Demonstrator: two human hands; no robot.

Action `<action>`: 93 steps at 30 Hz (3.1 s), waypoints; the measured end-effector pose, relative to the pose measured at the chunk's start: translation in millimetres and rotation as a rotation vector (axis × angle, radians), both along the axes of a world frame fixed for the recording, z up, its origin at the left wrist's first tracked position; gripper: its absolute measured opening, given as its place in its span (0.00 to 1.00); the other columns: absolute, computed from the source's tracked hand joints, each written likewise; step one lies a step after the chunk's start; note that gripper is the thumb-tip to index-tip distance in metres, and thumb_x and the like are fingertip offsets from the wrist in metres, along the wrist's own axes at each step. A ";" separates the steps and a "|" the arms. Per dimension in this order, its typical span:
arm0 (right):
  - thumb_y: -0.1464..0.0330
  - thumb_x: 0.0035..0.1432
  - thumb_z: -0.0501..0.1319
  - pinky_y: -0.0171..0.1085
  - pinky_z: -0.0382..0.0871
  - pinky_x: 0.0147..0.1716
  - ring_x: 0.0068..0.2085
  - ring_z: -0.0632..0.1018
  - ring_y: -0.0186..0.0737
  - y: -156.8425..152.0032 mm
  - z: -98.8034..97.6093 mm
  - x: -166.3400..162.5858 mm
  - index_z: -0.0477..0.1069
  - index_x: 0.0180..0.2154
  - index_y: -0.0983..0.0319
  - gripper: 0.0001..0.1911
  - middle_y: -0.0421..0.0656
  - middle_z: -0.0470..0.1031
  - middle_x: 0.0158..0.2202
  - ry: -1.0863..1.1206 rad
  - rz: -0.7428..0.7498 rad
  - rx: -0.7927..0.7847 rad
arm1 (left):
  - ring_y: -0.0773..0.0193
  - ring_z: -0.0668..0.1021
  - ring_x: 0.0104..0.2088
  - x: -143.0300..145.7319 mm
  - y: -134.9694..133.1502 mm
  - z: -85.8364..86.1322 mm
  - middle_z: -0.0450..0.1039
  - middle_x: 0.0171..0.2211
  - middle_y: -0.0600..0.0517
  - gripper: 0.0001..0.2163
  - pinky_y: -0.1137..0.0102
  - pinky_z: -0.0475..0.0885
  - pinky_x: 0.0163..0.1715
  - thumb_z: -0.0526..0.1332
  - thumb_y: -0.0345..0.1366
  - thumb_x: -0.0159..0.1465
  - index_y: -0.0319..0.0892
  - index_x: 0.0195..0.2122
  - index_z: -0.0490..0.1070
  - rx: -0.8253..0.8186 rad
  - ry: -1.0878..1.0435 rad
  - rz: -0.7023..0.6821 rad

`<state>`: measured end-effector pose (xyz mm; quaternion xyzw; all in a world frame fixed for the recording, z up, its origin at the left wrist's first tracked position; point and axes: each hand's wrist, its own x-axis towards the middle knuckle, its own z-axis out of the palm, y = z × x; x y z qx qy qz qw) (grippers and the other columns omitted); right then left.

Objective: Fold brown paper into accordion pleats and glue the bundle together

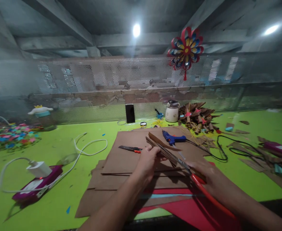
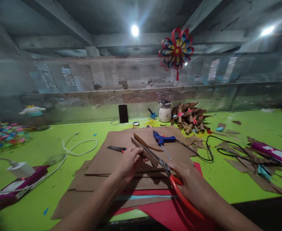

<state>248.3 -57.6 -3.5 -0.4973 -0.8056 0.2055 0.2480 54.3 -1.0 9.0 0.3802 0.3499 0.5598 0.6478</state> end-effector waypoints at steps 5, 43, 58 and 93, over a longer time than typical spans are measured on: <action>0.68 0.55 0.53 0.43 0.66 0.45 0.46 0.72 0.46 -0.5 -4.9 1.9 0.67 0.49 0.55 0.19 0.45 0.72 0.46 -0.014 -0.013 -0.002 | 0.71 0.70 0.20 -0.8 0.9 0.1 0.69 0.20 0.52 0.01 0.74 0.71 0.22 0.58 0.27 0.48 0.35 0.21 0.66 -0.014 -0.005 -0.025; 0.71 0.51 0.54 0.40 0.64 0.45 0.46 0.71 0.43 1.3 0.3 -11.3 0.66 0.49 0.56 0.21 0.45 0.71 0.46 -0.002 -0.072 0.032 | 0.69 0.71 0.25 -1.0 -8.9 2.7 0.68 0.25 0.51 0.02 0.72 0.72 0.26 0.58 0.28 0.50 0.34 0.26 0.67 0.019 -0.012 -0.215; 0.71 0.49 0.54 0.38 0.67 0.40 0.41 0.74 0.43 -1.0 1.5 -12.4 0.69 0.46 0.57 0.21 0.45 0.75 0.40 -0.083 -0.169 0.105 | 0.69 0.72 0.24 -0.5 -9.7 3.5 0.70 0.24 0.51 0.01 0.72 0.73 0.25 0.58 0.27 0.49 0.35 0.25 0.67 0.004 0.022 -0.213; 0.69 0.50 0.54 0.40 0.67 0.42 0.43 0.74 0.46 14.3 -8.1 -14.2 0.68 0.49 0.60 0.23 0.47 0.75 0.41 -0.032 -0.140 0.075 | 0.69 0.70 0.23 -3.5 -7.0 1.9 0.66 0.22 0.53 0.03 0.73 0.71 0.24 0.59 0.29 0.47 0.36 0.23 0.66 -0.006 0.019 -0.179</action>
